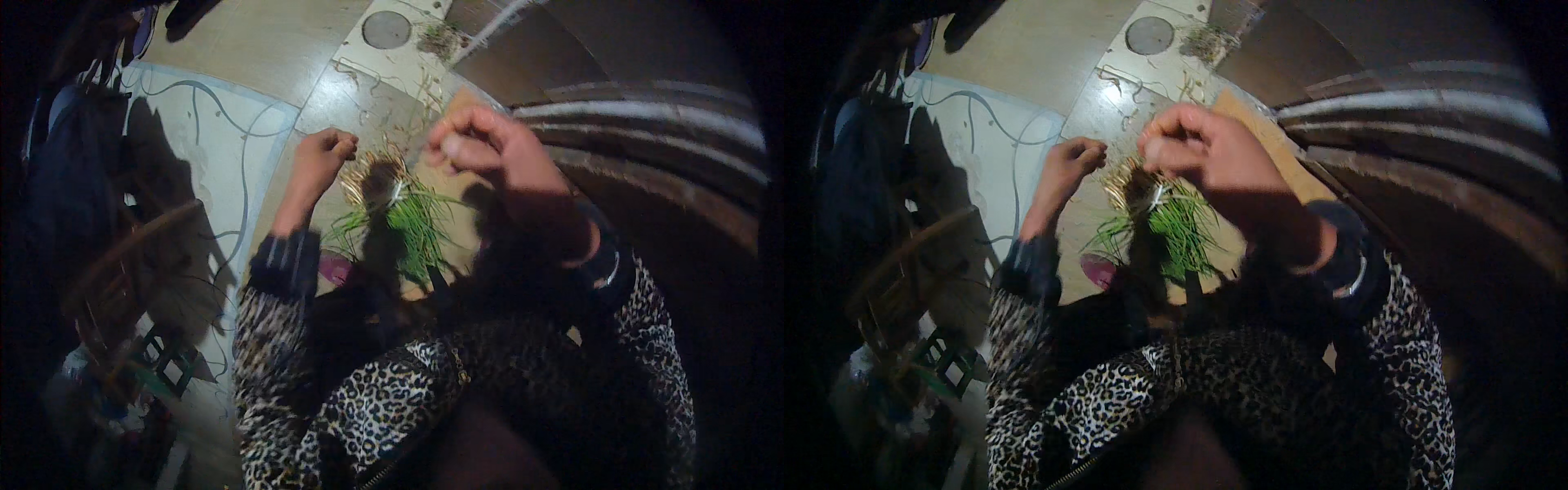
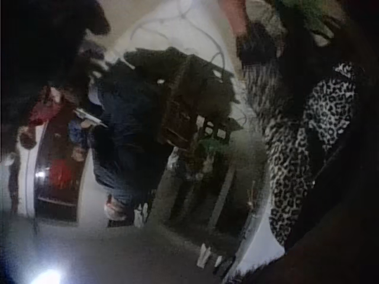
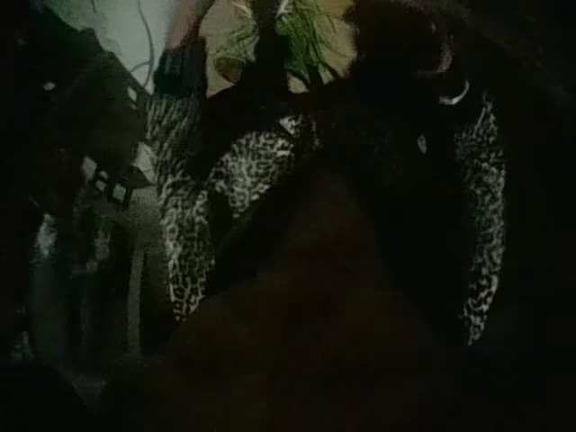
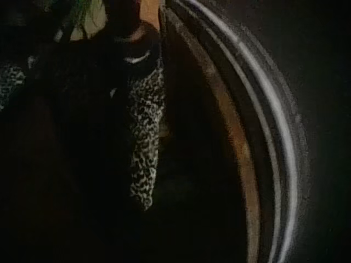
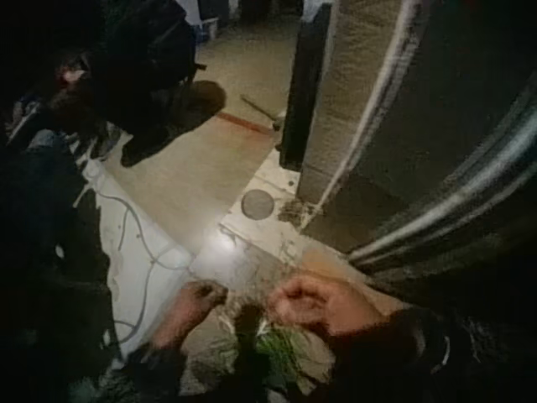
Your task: The person peels the outer layers off green onions one by one, holding the bunch in the left hand and removing the layers with the right hand. The peeled layers are dropped onto the floor while the cleaned onions remain in hand.
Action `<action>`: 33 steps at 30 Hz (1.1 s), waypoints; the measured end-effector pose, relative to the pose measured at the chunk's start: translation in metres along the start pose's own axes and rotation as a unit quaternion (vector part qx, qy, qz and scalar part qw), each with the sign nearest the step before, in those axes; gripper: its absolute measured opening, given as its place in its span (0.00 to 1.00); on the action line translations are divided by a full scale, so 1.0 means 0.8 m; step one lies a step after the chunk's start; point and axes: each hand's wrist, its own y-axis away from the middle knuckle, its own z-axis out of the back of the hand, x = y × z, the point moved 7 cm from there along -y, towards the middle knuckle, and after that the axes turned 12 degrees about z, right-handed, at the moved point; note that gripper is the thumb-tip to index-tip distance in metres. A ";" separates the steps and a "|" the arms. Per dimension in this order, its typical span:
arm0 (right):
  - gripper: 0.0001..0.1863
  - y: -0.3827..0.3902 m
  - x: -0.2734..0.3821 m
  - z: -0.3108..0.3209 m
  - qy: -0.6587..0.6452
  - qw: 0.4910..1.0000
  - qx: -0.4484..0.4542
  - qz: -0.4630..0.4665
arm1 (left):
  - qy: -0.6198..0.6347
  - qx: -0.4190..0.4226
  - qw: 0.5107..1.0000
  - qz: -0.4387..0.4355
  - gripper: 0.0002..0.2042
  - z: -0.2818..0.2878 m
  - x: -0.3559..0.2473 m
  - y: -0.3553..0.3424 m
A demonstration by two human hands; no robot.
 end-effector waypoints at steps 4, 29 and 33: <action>0.16 0.045 -0.016 0.002 0.173 0.977 0.038 -0.116 | 0.135 0.107 0.983 0.068 0.07 -0.020 -0.041 0.171; 0.03 0.170 -0.110 0.032 0.280 0.947 0.079 -0.138 | 0.053 -0.017 0.990 0.132 0.12 -0.136 0.061 0.220; 0.08 0.202 0.010 0.012 0.154 0.944 0.045 -0.290 | 0.018 0.023 0.999 0.040 0.15 -0.146 0.035 0.305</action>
